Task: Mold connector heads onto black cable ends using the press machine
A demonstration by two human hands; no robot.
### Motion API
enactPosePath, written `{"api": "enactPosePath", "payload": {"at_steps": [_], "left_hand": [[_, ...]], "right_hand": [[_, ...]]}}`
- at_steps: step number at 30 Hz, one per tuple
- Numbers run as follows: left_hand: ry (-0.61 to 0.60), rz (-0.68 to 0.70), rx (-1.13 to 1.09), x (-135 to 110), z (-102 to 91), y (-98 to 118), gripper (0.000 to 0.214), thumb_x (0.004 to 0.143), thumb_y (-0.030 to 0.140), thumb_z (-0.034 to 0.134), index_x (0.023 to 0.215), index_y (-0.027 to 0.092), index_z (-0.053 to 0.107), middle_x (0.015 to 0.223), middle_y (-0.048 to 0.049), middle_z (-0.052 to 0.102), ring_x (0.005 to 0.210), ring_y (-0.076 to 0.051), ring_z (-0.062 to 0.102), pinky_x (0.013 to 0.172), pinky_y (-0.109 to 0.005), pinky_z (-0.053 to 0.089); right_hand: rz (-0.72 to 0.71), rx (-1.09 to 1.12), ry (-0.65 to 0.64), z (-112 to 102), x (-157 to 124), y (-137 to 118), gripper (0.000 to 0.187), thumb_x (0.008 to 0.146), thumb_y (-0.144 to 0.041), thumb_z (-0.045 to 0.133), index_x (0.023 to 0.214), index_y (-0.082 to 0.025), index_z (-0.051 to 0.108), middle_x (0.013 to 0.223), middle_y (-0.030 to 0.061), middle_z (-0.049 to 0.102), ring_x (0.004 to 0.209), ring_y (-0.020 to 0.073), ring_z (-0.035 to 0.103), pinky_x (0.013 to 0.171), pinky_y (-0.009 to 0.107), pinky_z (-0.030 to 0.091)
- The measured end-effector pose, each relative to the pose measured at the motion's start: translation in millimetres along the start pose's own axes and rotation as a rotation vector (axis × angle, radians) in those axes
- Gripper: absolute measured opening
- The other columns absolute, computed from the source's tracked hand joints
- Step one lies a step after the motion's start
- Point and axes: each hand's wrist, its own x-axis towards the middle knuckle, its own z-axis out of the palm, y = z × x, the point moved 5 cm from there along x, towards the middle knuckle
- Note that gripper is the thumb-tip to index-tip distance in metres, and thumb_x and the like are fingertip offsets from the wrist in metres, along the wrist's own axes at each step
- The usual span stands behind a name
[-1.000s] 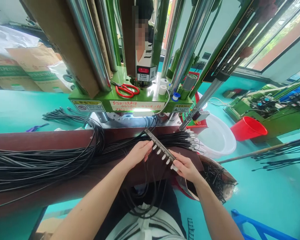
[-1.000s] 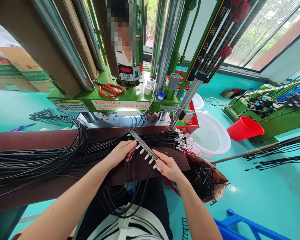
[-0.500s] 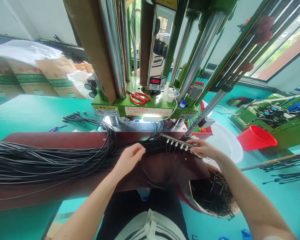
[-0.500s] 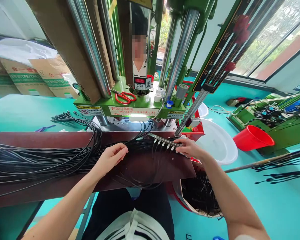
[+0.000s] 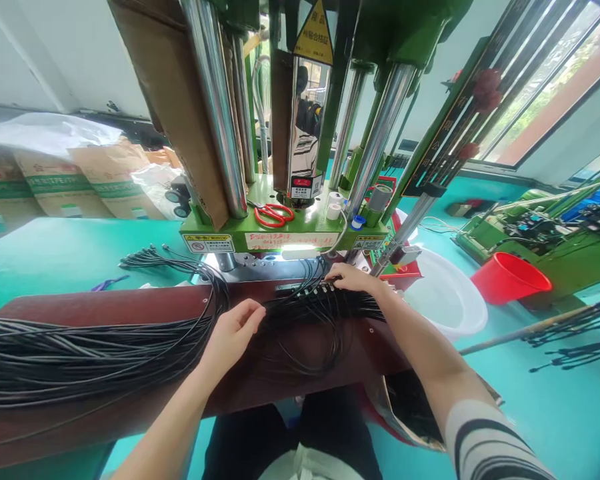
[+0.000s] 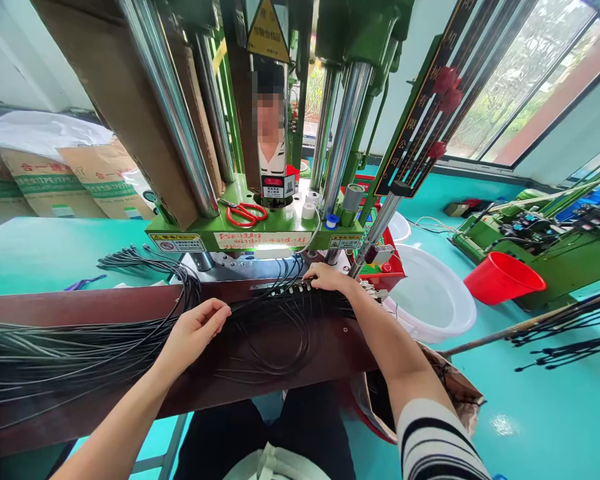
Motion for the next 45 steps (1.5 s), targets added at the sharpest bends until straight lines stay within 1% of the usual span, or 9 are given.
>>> {"api": "enactPosePath", "payload": {"at_steps": [3, 7, 10, 13, 18, 24, 29, 34, 45], "left_hand": [[-0.005, 0.069, 0.093, 15.9, 0.5, 6.3, 0.027, 0.078, 0.044, 0.046, 0.067, 0.020, 0.053, 0.052, 0.0037, 0.045, 0.051, -0.012, 0.041, 0.051, -0.023, 0.031], [-0.051, 0.168, 0.329, 48.0, 8.7, 8.0, 0.025, 0.081, 0.042, 0.040, 0.073, 0.021, 0.052, 0.063, 0.0012, 0.054, 0.060, -0.015, 0.049, 0.059, -0.025, 0.034], [-0.068, 0.228, 0.502, 67.9, 17.2, -2.9, 0.020, 0.081, 0.035, 0.040, 0.076, 0.021, 0.053, 0.075, -0.0026, 0.058, 0.073, -0.019, 0.052, 0.069, -0.029, 0.037], [-0.074, 0.230, 0.609, 76.9, 23.2, -18.5, 0.021, 0.082, 0.032, 0.038, 0.078, 0.020, 0.054, 0.082, -0.0057, 0.059, 0.080, -0.022, 0.052, 0.077, -0.034, 0.038], [-0.146, 0.150, 0.584, 75.2, 26.2, -31.2, 0.025, 0.083, 0.040, 0.037, 0.084, 0.022, 0.054, 0.085, -0.0047, 0.062, 0.085, -0.022, 0.054, 0.077, -0.033, 0.039], [-0.153, 0.051, 0.619, 72.0, 25.7, -32.3, 0.025, 0.082, 0.041, 0.037, 0.089, 0.023, 0.053, 0.085, -0.0035, 0.062, 0.085, -0.021, 0.056, 0.073, -0.030, 0.040], [-0.173, -0.002, 0.674, 70.2, 26.7, -29.6, 0.026, 0.083, 0.042, 0.035, 0.083, 0.024, 0.054, 0.082, -0.0018, 0.064, 0.079, -0.020, 0.058, 0.067, -0.028, 0.037], [-0.175, -0.010, 0.726, 68.2, 26.9, -27.4, 0.028, 0.084, 0.043, 0.034, 0.080, 0.024, 0.054, 0.082, -0.0021, 0.065, 0.080, -0.021, 0.059, 0.063, -0.027, 0.034], [-0.152, 0.020, 0.735, 67.3, 26.0, -27.2, 0.027, 0.084, 0.043, 0.034, 0.079, 0.024, 0.053, 0.080, -0.0013, 0.066, 0.079, -0.021, 0.060, 0.063, -0.027, 0.034]], "right_hand": [[0.036, -0.011, 0.125, 0.0, -11.5, 0.8, 0.035, 0.069, -0.001, 0.052, 0.097, -0.014, 0.068, 0.090, 0.0058, 0.062, 0.084, 0.0160, 0.056, 0.080, 0.026, 0.042], [0.113, -0.043, 0.343, -0.1, -26.7, 1.7, 0.022, 0.081, -0.013, 0.050, 0.096, -0.013, 0.066, 0.090, 0.0072, 0.063, 0.087, 0.0166, 0.056, 0.083, 0.029, 0.041], [0.153, -0.070, 0.464, 4.2, -32.5, 4.9, 0.021, 0.086, -0.018, 0.046, 0.092, -0.013, 0.066, 0.088, 0.0085, 0.063, 0.087, 0.0172, 0.056, 0.083, 0.031, 0.040], [0.159, -0.088, 0.525, 8.7, -34.5, 7.9, 0.022, 0.087, -0.018, 0.045, 0.088, -0.014, 0.066, 0.087, 0.0076, 0.064, 0.085, 0.0170, 0.056, 0.082, 0.030, 0.040], [0.134, -0.105, 0.547, 11.3, -36.6, 7.9, 0.019, 0.086, -0.018, 0.048, 0.087, -0.015, 0.067, 0.084, 0.0058, 0.064, 0.083, 0.0166, 0.056, 0.080, 0.029, 0.041], [0.104, -0.132, 0.564, 12.0, -37.7, 6.2, 0.017, 0.084, -0.016, 0.050, 0.085, -0.016, 0.067, 0.081, 0.0053, 0.062, 0.080, 0.0170, 0.055, 0.077, 0.029, 0.043], [0.088, -0.143, 0.580, 14.0, -37.9, 7.7, 0.018, 0.084, -0.015, 0.049, 0.086, -0.018, 0.067, 0.082, 0.0046, 0.062, 0.080, 0.0170, 0.055, 0.075, 0.029, 0.044], [0.093, -0.154, 0.582, 15.3, -38.1, 8.7, 0.019, 0.084, -0.015, 0.048, 0.086, -0.018, 0.067, 0.083, 0.0049, 0.062, 0.081, 0.0176, 0.055, 0.075, 0.030, 0.045], [0.098, -0.139, 0.594, 14.1, -38.5, 9.4, 0.018, 0.083, -0.014, 0.050, 0.085, -0.019, 0.067, 0.082, 0.0044, 0.062, 0.081, 0.0175, 0.056, 0.075, 0.030, 0.045]]}}
